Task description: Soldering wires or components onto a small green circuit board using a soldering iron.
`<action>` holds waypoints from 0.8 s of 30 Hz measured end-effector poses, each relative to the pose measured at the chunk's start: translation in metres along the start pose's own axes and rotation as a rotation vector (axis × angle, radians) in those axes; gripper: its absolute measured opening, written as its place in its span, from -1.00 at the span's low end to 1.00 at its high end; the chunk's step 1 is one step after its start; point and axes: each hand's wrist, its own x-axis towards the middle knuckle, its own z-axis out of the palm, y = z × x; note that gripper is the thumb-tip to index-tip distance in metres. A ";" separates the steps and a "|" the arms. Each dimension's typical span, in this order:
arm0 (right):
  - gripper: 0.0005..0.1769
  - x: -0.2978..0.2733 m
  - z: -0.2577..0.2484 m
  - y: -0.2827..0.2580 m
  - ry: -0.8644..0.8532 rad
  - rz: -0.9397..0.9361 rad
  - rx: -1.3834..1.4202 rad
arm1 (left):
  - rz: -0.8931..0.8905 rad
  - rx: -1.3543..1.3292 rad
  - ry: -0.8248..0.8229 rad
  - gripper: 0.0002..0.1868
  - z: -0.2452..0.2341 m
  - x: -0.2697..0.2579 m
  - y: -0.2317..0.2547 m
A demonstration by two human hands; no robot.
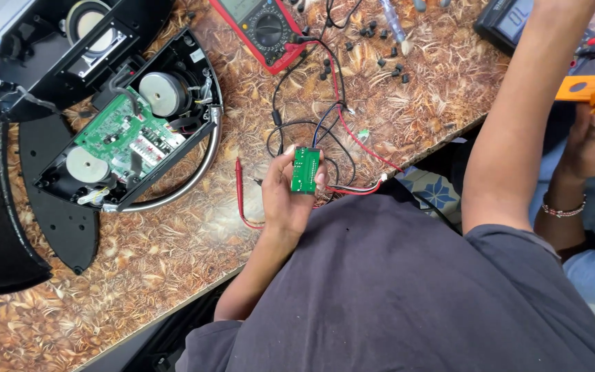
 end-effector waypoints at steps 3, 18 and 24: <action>-0.77 -0.021 -0.015 -0.002 -0.003 0.004 -0.020 | -0.035 0.024 -0.014 -0.76 0.007 0.001 -0.004; -0.77 -0.074 -0.050 -0.019 0.039 -0.012 -0.087 | -0.081 0.086 0.003 -0.69 0.008 -0.006 -0.001; -0.75 -0.083 -0.064 -0.021 0.081 -0.012 -0.117 | -0.068 0.072 0.011 -0.68 0.002 -0.007 0.001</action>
